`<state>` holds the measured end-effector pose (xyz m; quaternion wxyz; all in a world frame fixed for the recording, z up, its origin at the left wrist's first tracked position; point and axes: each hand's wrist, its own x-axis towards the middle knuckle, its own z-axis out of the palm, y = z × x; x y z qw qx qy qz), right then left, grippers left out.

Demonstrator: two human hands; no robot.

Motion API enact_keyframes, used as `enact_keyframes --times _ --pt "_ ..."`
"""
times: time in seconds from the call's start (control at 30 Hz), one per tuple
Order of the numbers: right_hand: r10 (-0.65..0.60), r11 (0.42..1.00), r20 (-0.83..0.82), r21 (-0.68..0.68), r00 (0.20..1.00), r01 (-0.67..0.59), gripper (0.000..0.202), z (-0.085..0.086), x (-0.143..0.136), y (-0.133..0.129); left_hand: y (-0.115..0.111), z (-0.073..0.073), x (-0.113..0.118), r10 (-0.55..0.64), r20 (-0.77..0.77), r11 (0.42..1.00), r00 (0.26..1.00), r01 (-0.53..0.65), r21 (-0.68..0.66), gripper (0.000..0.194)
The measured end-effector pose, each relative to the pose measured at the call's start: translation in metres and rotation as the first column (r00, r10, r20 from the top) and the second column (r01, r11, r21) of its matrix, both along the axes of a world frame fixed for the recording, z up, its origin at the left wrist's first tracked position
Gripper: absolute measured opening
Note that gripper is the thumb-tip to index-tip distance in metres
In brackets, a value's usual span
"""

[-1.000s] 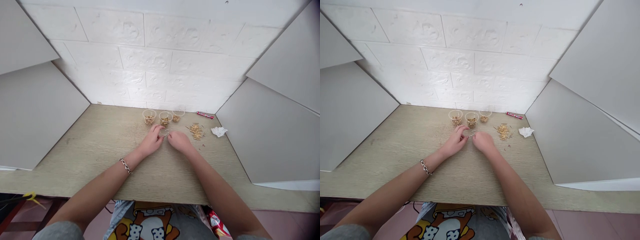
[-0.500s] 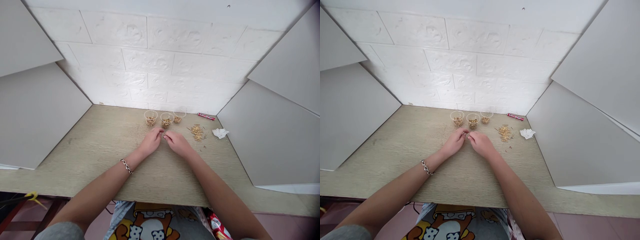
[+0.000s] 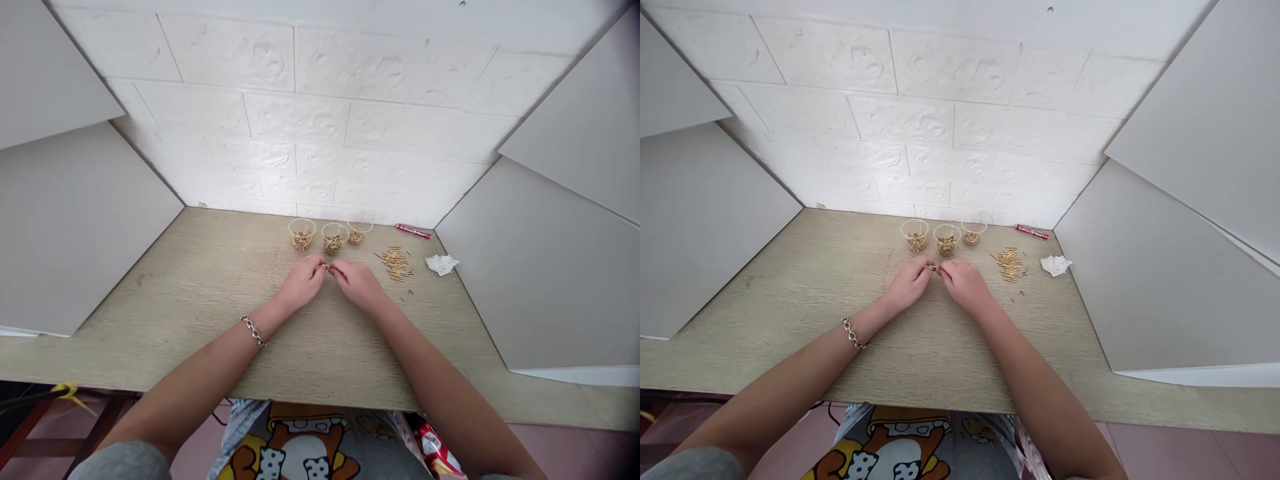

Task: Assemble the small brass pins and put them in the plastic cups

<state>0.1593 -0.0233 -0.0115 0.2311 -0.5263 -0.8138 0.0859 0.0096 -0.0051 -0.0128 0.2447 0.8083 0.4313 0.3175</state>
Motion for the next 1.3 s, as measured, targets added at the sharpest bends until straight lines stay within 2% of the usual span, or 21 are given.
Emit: enact_keyframes --times 0.3,0.4,0.47,0.53,0.63,0.73,0.83,0.93,1.1,1.3 --pt "0.008 0.999 0.038 0.035 0.999 -0.010 0.024 0.006 -0.003 -0.005 0.003 0.003 -0.002 -0.006 -0.002 1.000 1.000 0.006 -0.009 0.025" --pt "-0.003 1.000 -0.046 -0.008 0.999 0.003 0.027 0.007 -0.002 -0.006 0.004 0.002 -0.002 -0.024 0.001 0.999 1.000 0.024 -0.029 0.026" --pt "-0.027 0.997 -0.173 -0.070 0.985 0.015 0.029 0.004 -0.003 -0.006 0.004 0.002 -0.001 -0.030 0.010 0.999 0.999 0.030 -0.037 0.026" --pt "-0.076 0.989 -0.340 -0.146 0.937 0.027 0.031 -0.001 -0.006 -0.004 0.004 0.002 -0.001 -0.043 0.018 0.998 0.999 0.044 -0.038 0.026" --pt "-0.178 0.962 -0.558 -0.272 0.810 0.025 0.038 -0.014 -0.011 0.000 0.003 0.001 0.000 -0.080 0.034 0.996 0.996 0.081 -0.028 0.024" --pt "-0.261 0.935 -0.670 -0.353 0.695 0.011 0.040 -0.023 -0.015 0.004 0.002 0.001 0.001 -0.104 0.042 0.995 0.994 0.104 -0.007 0.022" --pt "-0.299 0.931 -0.706 -0.364 0.642 0.034 0.041 -0.024 -0.017 0.005 0.001 0.001 0.001 -0.115 0.028 0.993 0.993 0.115 0.015 0.022" --pt "-0.287 0.946 -0.692 -0.311 0.662 0.085 0.041 -0.020 -0.016 0.003 0.001 0.000 0.002 -0.128 0.016 0.991 0.992 0.127 0.037 0.021" --pt "-0.268 0.960 -0.595 -0.234 0.758 0.156 0.043 -0.013 -0.016 -0.001 0.001 -0.003 0.003 -0.139 -0.010 0.987 0.990 0.139 0.080 0.020" --pt "-0.268 0.962 -0.452 -0.177 0.851 0.209 0.046 -0.014 -0.014 -0.001 0.000 -0.005 0.003 -0.150 -0.026 0.986 0.988 0.151 0.071 0.018"
